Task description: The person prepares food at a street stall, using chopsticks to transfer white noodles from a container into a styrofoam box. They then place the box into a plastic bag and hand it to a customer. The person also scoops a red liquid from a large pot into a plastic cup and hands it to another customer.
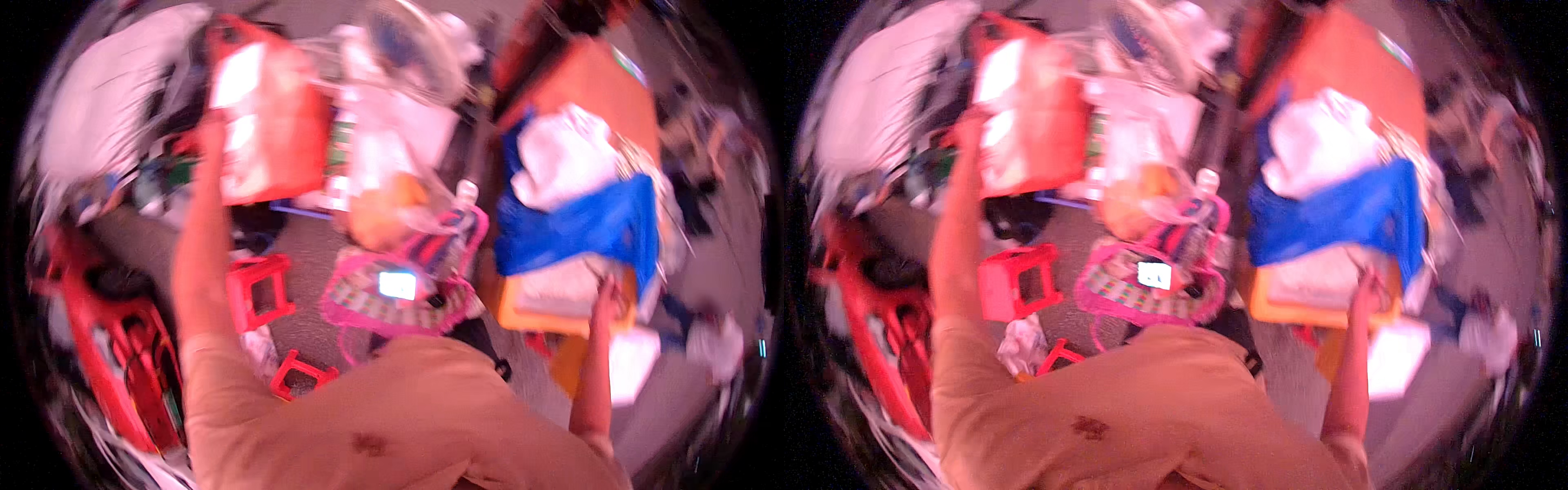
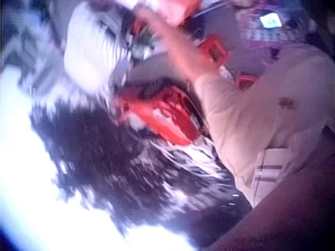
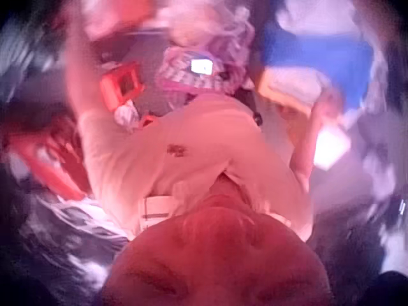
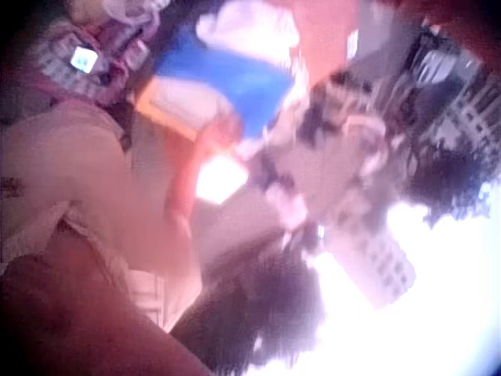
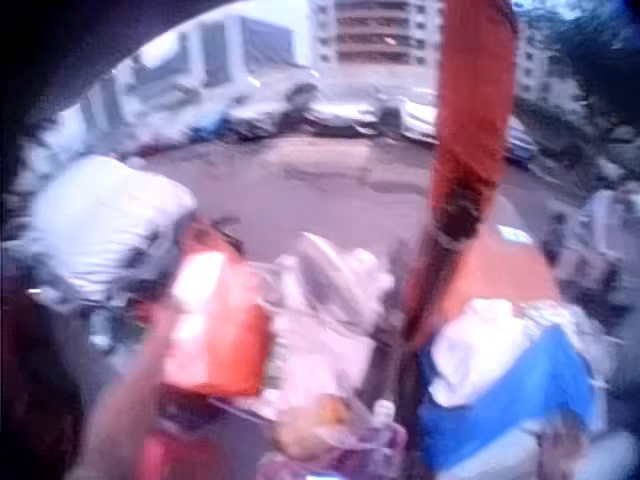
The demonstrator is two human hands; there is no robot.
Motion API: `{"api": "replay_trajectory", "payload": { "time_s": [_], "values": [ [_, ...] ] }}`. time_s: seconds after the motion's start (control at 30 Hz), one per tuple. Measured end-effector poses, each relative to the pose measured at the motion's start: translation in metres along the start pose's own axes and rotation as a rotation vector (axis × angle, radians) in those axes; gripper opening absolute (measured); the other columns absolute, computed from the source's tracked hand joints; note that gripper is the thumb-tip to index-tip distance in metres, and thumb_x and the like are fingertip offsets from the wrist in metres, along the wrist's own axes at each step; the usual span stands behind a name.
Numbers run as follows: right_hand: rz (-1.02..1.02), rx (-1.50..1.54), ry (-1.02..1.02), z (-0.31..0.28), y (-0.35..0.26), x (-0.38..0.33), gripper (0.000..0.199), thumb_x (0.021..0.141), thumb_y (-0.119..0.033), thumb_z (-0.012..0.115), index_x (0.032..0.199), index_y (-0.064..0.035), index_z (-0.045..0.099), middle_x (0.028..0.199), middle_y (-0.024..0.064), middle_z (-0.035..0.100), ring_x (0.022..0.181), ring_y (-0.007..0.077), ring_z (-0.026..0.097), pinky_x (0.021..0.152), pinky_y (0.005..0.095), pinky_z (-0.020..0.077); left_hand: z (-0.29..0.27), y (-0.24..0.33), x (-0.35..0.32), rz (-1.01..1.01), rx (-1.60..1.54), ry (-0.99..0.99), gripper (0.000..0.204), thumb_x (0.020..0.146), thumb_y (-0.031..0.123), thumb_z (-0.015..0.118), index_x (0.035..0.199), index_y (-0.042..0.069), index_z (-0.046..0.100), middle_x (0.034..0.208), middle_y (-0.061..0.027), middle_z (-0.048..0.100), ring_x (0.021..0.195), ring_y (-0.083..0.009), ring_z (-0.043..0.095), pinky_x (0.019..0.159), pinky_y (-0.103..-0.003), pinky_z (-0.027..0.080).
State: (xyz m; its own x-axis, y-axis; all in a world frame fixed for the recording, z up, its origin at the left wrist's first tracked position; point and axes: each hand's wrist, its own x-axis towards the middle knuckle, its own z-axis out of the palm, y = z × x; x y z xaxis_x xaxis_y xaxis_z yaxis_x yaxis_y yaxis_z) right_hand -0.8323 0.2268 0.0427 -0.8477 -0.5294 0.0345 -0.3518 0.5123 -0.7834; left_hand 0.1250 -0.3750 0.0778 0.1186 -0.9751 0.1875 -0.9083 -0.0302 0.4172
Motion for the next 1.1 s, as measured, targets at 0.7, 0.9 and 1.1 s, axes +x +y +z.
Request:
{"api": "replay_trajectory", "payload": {
  "time_s": [0.7,0.9,1.1],
  "values": [
    [0.14,-0.06,0.005,0.039,-0.112,-0.113,0.03,0.099,-0.028,0.062,0.104,-0.0006,0.071,0.089,0.0081,0.073,0.088,0.0146,0.067,0.079,0.0319,0.0526,0.081,-0.099,0.199,0.136,0.244,-0.319,0.072,0.092,0.056,0.058,0.132,-0.005,0.058,0.128,-0.0281,0.062,0.107,-0.0437,0.064,0.089,-0.049,0.049],
    [0.406,-0.322,0.163,0.049,-0.079,-0.091,0.03,0.096,-0.028,0.068,0.108,-0.0008,0.072,0.093,0.0064,0.073,0.086,0.0144,0.066,0.077,0.0292,0.0526,0.079,-0.032,0.177,0.193,0.588,-0.334,0.053,0.089,0.04,0.064,0.113,-0.007,0.067,0.113,-0.0295,0.067,0.101,-0.0458,0.066,0.085,-0.053,0.052],
    [0.472,0.228,0.049,0.054,-0.131,-0.11,0.026,0.094,-0.026,0.069,0.104,-0.0018,0.072,0.09,0.0062,0.07,0.082,0.0138,0.062,0.075,0.0297,0.0511,0.038,-0.034,0.196,0.249,0.667,-0.205,0.043,0.087,0.025,0.052,0.116,-0.005,0.063,0.109,-0.0285,0.068,0.099,-0.0476,0.066,0.085,-0.055,0.053]
  ]
}}
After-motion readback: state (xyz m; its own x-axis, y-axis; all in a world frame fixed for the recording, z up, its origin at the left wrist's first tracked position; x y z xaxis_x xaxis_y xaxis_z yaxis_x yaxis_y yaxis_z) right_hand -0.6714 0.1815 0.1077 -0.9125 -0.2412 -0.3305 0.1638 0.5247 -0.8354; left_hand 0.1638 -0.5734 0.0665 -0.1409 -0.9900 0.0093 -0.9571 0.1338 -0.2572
